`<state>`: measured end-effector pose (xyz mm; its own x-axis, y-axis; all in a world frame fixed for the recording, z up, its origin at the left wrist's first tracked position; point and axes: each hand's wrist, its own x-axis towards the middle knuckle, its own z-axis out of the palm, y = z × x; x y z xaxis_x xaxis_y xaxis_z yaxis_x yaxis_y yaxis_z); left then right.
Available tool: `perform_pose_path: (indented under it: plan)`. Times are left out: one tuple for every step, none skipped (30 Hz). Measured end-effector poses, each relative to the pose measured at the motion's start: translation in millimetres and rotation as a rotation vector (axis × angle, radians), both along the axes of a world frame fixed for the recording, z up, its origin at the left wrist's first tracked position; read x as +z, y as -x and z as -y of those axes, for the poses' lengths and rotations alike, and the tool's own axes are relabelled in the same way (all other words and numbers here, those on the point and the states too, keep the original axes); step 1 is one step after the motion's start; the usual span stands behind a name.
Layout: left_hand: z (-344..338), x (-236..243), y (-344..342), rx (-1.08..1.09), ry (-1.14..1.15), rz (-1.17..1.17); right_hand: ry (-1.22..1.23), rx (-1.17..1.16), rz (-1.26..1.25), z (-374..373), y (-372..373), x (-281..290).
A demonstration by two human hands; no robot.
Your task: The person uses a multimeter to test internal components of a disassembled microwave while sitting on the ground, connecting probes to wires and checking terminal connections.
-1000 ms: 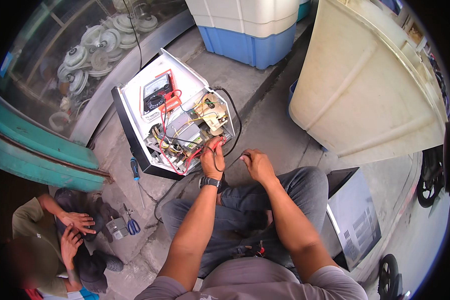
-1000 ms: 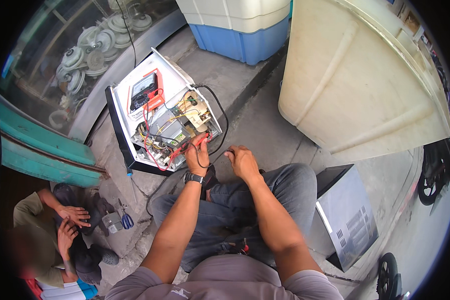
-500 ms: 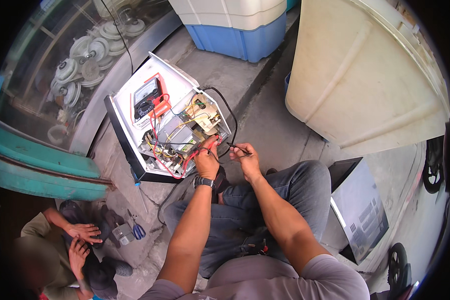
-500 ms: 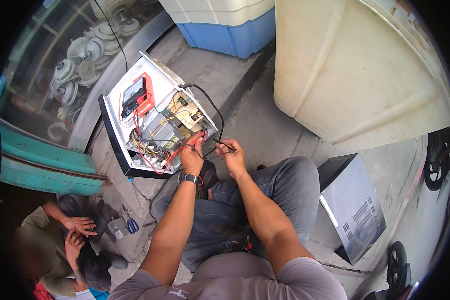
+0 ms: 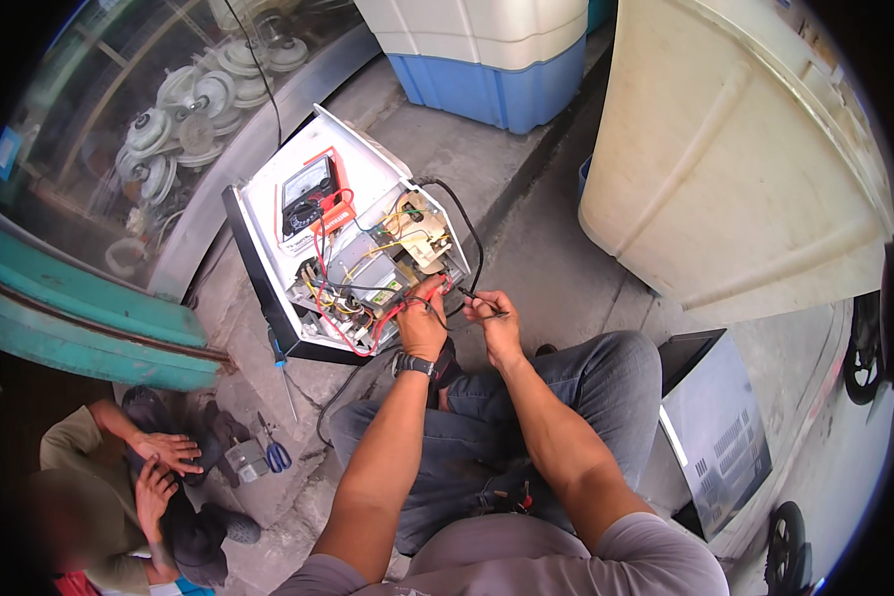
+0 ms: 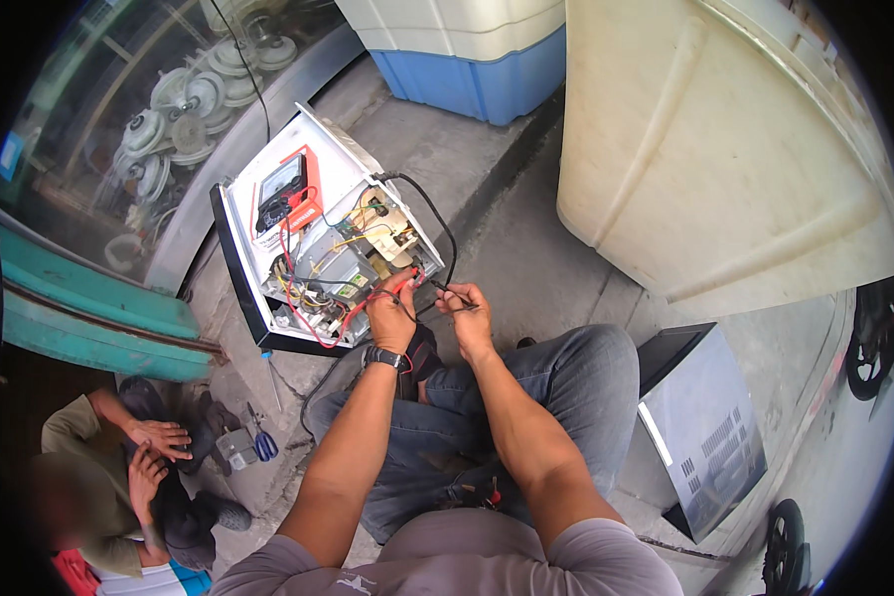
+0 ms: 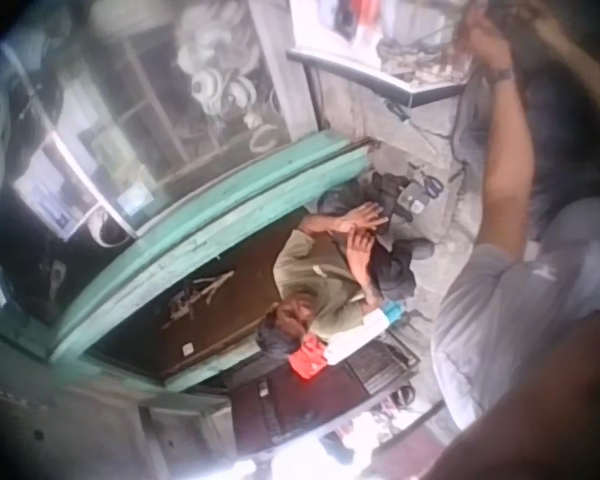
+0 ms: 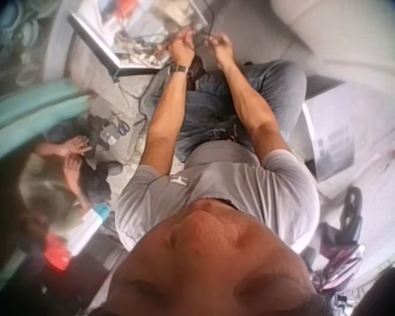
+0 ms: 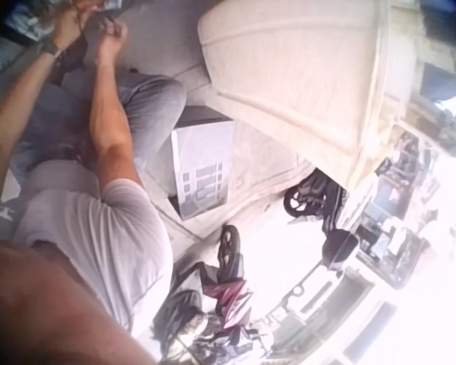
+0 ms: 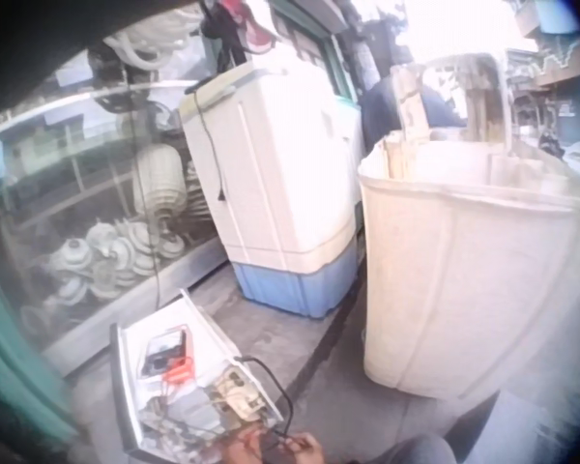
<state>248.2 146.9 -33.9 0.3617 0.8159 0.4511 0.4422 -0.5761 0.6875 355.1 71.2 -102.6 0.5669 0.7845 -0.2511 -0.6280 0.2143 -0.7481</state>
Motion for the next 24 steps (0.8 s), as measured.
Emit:
perform_pose_path:
  plan:
    - [-0.2,0.0,-0.9,0.001,0.003,0.003,0.008,-0.003,0.005,-0.4,0.0,0.9]
    - [0.1,-0.1,-1.2,0.006,0.001,0.007,0.016,-0.005,0.009,-0.8,0.4,1.7]
    - [0.7,-0.4,-0.9,0.006,-0.003,0.005,0.013,0.002,0.013,-1.4,0.8,2.5]
    - [0.0,0.1,-0.1,0.009,-0.010,0.004,0.010,0.007,0.010,-3.7,1.2,2.6]
    - [0.1,0.2,1.4,0.020,-0.017,0.008,0.007,0.015,0.007,-5.2,2.3,2.5]
    - [1.1,-0.2,3.6,0.016,-0.015,-0.001,0.001,0.031,0.011,-3.9,4.6,1.9]
    - [-0.2,0.1,7.2,0.019,-0.021,-0.011,0.015,0.023,-0.009,-3.5,7.9,3.7]
    - [-0.6,1.6,7.1,0.009,0.021,0.011,0.020,0.016,-0.026,-5.8,8.7,5.0]
    - [-0.7,2.9,6.9,0.026,-0.054,0.003,-0.004,0.043,-0.022,-6.4,9.9,6.0]
    - [-1.8,-0.3,1.9,0.014,-0.070,-0.003,0.002,0.015,-0.042,-4.1,5.1,2.2]
    - [-1.1,-1.5,-0.8,0.006,-0.081,-0.010,0.013,-0.009,-0.063,-2.8,4.4,-0.3]
    - [-1.2,-1.9,-2.4,0.011,-0.060,-0.001,-0.005,0.010,-0.056,-4.7,6.1,-2.4]
    - [1.2,-3.4,-1.7,0.014,-0.028,0.007,0.011,-0.005,-0.088,-2.9,9.2,-4.2]
    - [0.9,-3.7,-0.1,0.009,-0.020,0.014,0.027,-0.022,-0.121,-3.5,12.0,-5.7]
    - [-0.8,-3.3,0.6,0.021,-0.029,0.020,0.019,-0.010,-0.114,-5.8,14.6,-7.0]
    - [0.2,-4.4,2.2,0.025,-0.029,0.007,0.024,-0.015,-0.136,-4.8,18.5,-8.1]
    - [0.3,-5.1,2.9,0.027,-0.028,-0.007,0.030,-0.023,-0.158,-5.3,20.2,-8.8]
    - [0.0,-5.5,2.9,0.022,0.002,0.005,0.029,-0.021,-0.155,-6.9,19.8,-9.3]
    - [0.8,-4.6,4.8,0.028,0.002,0.005,0.031,-0.017,-0.161,-7.1,21.8,-9.1]
    - [1.3,-3.4,5.8,0.026,0.021,-0.001,0.032,-0.015,-0.168,-7.2,22.9,-8.7]
    - [1.6,-2.0,6.2,0.023,0.040,-0.006,0.031,-0.015,-0.168,-7.6,23.3,-8.2]
    - [3.1,-1.1,5.7,0.023,0.041,-0.006,0.044,-0.014,-0.161,-6.6,22.7,-7.9]
    - [3.7,0.4,4.6,0.020,0.023,-0.006,0.057,-0.014,-0.154,-6.1,21.7,-7.3]
    - [3.6,2.5,3.0,0.014,0.004,-0.006,0.056,-0.018,-0.155,-6.9,20.6,-6.2]
